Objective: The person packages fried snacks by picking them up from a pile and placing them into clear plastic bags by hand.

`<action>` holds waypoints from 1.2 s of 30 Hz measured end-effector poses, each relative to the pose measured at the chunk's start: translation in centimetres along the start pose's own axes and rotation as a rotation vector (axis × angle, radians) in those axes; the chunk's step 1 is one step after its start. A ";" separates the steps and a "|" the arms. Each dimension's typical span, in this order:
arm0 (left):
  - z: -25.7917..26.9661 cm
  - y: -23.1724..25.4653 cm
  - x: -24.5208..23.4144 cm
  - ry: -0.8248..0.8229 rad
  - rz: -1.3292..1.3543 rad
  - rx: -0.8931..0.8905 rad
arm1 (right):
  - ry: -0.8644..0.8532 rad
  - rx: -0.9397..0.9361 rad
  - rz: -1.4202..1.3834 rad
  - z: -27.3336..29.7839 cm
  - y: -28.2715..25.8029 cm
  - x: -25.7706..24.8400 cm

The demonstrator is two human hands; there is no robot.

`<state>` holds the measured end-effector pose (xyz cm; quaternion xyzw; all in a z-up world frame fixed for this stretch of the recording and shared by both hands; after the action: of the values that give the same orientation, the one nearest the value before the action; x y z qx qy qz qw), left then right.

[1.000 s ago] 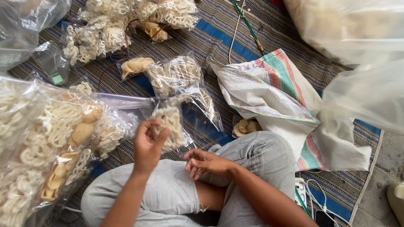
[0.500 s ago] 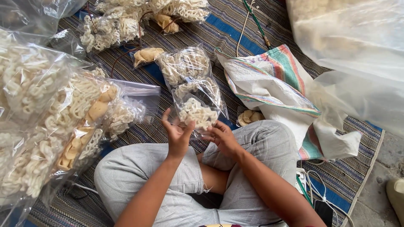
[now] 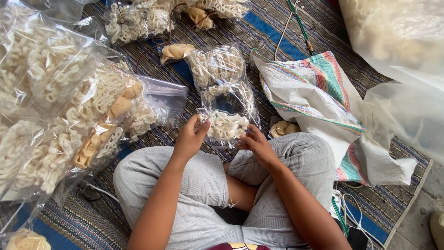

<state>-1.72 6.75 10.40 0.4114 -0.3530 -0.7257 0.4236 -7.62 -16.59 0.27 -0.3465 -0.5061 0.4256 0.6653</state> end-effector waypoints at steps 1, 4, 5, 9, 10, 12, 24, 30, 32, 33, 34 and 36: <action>-0.2 0.1 -0.1 -0.010 -0.105 0.033 | -0.047 0.001 0.087 -0.1 0.1 0.1; -0.8 -0.2 0.1 -0.026 -0.194 0.083 | -0.024 -0.024 0.105 0.0 0.0 -0.4; -0.9 -0.4 0.3 -0.028 -0.176 0.100 | 0.044 -0.050 0.037 0.0 -0.1 -0.7; -0.5 0.2 0.6 -0.029 -0.190 0.126 | 0.150 -0.173 0.040 0.6 -2.5 -0.2; 0.1 0.8 0.6 -0.061 -0.079 0.155 | 0.175 -0.188 0.042 1.0 -3.3 0.3; 0.5 1.5 0.5 -0.094 0.032 0.184 | 0.201 -0.204 0.044 1.5 -4.2 0.9; 0.7 1.8 0.9 -0.001 0.034 0.210 | 0.308 -0.217 0.060 1.5 -5.0 0.4; -0.6 -0.1 0.8 0.077 0.167 0.340 | 0.344 -0.261 0.110 0.8 -3.1 -1.0; -0.8 0.0 0.8 0.103 0.219 0.367 | 0.336 -0.299 0.159 0.5 -3.1 -1.4; -0.7 0.3 0.9 0.105 0.223 0.373 | 0.333 -0.305 0.162 0.6 -3.3 -1.3; -0.6 0.5 0.9 0.099 0.280 0.334 | 0.354 -0.295 0.135 0.7 -3.3 -1.3; -1.0 0.3 1.0 0.093 0.336 0.298 | 0.374 -0.288 0.105 0.7 -3.4 -1.2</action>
<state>-1.05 5.57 9.97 0.4378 -0.4999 -0.5651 0.4889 -7.67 -19.07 3.02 -0.5364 -0.4110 0.3116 0.6680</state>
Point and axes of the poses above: each hand's wrist, its own z-axis away from the middle knuckle, its own x-axis out of the palm, y = z × x, the point moved 4 cm from there along -z, towards the middle knuckle, and after that the axes turned 3 degrees about -x, right-handed, at the moved point
